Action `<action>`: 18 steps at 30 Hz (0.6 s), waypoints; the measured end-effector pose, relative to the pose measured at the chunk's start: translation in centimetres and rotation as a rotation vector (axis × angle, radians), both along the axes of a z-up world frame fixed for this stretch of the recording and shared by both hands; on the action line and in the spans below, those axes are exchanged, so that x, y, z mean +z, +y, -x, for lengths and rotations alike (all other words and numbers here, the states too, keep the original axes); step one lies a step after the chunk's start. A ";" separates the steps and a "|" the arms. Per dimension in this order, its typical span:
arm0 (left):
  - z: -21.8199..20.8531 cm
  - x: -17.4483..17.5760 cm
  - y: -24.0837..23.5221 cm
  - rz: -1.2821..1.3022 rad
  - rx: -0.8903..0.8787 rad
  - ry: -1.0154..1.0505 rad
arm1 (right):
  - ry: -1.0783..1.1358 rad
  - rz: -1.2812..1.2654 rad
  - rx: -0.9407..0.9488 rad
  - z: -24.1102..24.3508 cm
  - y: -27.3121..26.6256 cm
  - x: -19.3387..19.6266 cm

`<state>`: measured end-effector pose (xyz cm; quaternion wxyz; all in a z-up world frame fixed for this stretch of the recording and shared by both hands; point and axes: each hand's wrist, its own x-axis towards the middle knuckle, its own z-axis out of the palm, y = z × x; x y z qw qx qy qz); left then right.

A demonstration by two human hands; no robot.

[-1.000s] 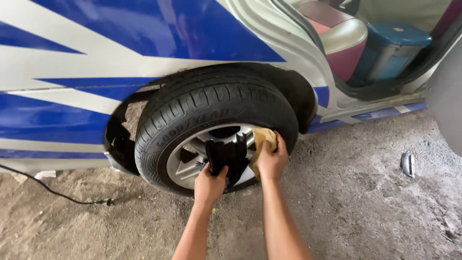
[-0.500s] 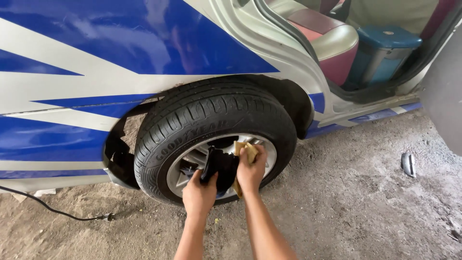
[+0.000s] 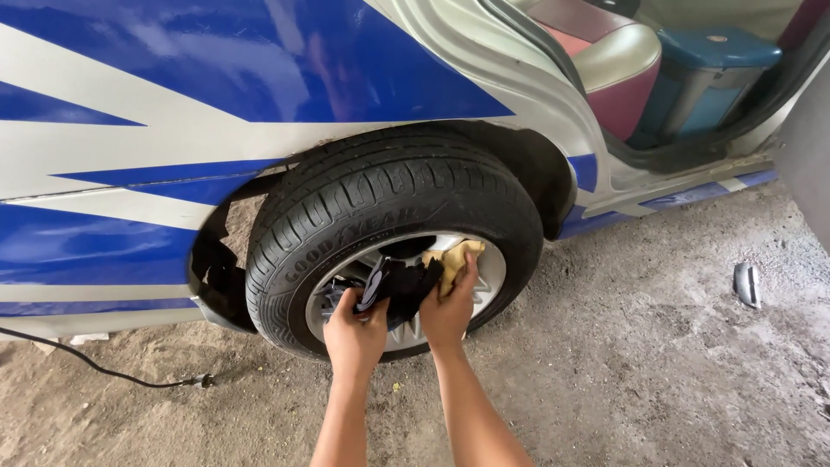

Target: The person cleans the front left wheel of a white car with blue stripes using a yellow cloth and a black cloth. They wipe the tire sidewall and the silver rim, focusing on the spokes and the area around the lug nuts.

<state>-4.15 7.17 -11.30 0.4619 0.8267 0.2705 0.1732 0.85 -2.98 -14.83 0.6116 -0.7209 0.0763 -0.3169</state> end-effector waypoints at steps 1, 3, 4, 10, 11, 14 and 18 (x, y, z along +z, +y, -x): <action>0.1 0.2 0.0 -0.001 -0.002 0.002 | 0.002 -0.001 -0.002 0.2 0.1 0.3; 0.1 0.4 -0.2 0.028 0.009 -0.005 | 0.022 -0.007 -0.012 0.6 0.3 0.9; 0.0 0.4 -0.1 0.027 0.005 -0.002 | 0.024 -0.008 -0.017 0.5 0.1 1.3; 0.8 3.1 -0.4 0.116 0.013 -0.013 | 0.337 0.064 0.179 -0.6 -1.9 2.2; 0.9 3.1 -0.2 0.126 0.003 -0.007 | 0.489 0.104 0.254 -1.2 -2.3 1.7; 1.1 3.6 0.1 0.130 -0.025 0.022 | 0.651 0.217 0.356 -4.4 -3.7 -2.4; 1.0 3.5 0.3 0.110 -0.038 0.061 | 0.602 0.505 0.384 -5.5 -4.2 -6.3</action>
